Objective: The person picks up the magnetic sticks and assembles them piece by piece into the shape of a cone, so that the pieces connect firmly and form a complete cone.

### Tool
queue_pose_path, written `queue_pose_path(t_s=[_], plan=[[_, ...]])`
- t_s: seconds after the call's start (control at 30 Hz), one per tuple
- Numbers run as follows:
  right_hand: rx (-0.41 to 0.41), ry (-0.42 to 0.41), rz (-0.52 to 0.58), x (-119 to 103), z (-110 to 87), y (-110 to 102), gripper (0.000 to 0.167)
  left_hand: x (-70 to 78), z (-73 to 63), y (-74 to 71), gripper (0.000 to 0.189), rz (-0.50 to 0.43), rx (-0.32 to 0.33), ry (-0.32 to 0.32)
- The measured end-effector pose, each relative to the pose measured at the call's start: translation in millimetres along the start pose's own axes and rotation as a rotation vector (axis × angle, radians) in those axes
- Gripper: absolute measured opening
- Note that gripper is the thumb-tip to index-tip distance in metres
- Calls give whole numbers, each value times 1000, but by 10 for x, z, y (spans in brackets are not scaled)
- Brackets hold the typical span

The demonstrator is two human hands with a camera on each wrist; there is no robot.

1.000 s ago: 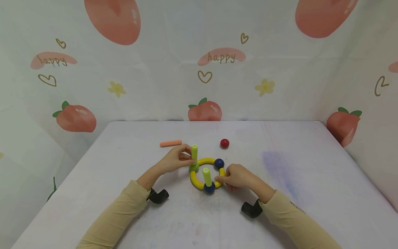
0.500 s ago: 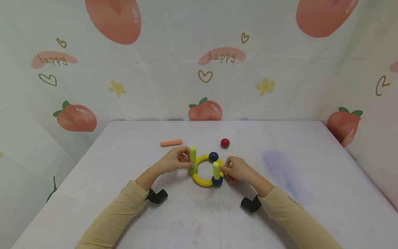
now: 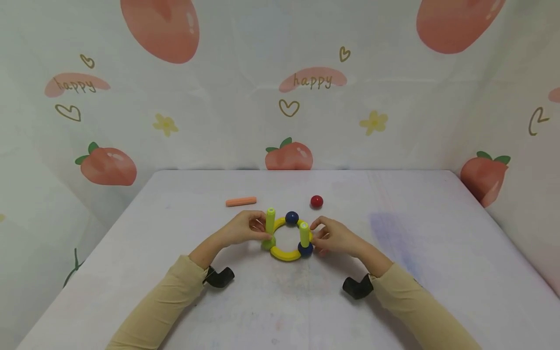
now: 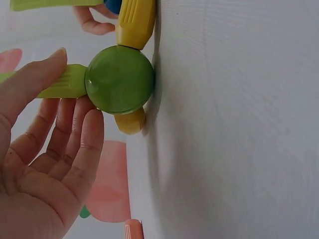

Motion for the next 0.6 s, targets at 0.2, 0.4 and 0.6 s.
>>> queue_pose_path(t_s=[0.2, 0.4, 0.6], plan=[[-55, -31, -59, -48, -82, 56, 39, -23, 0, -1, 27, -9, -1, 2], [63, -14, -106, -76, -70, 125, 33, -50, -3, 18, 27, -23, -11, 3], [147, -34, -127, -96, -86, 114, 27, -13, -15, 41, 27, -42, -35, 13]])
Point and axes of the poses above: each hand's wrist, its own z-axis towards the middle knuckle, its own y-axis out of the palm, x = y × z, the point moved 2 cm from there along z, towards the middle knuckle, and after that the axes turned 6 degrees about y, right-handed, at the moved point
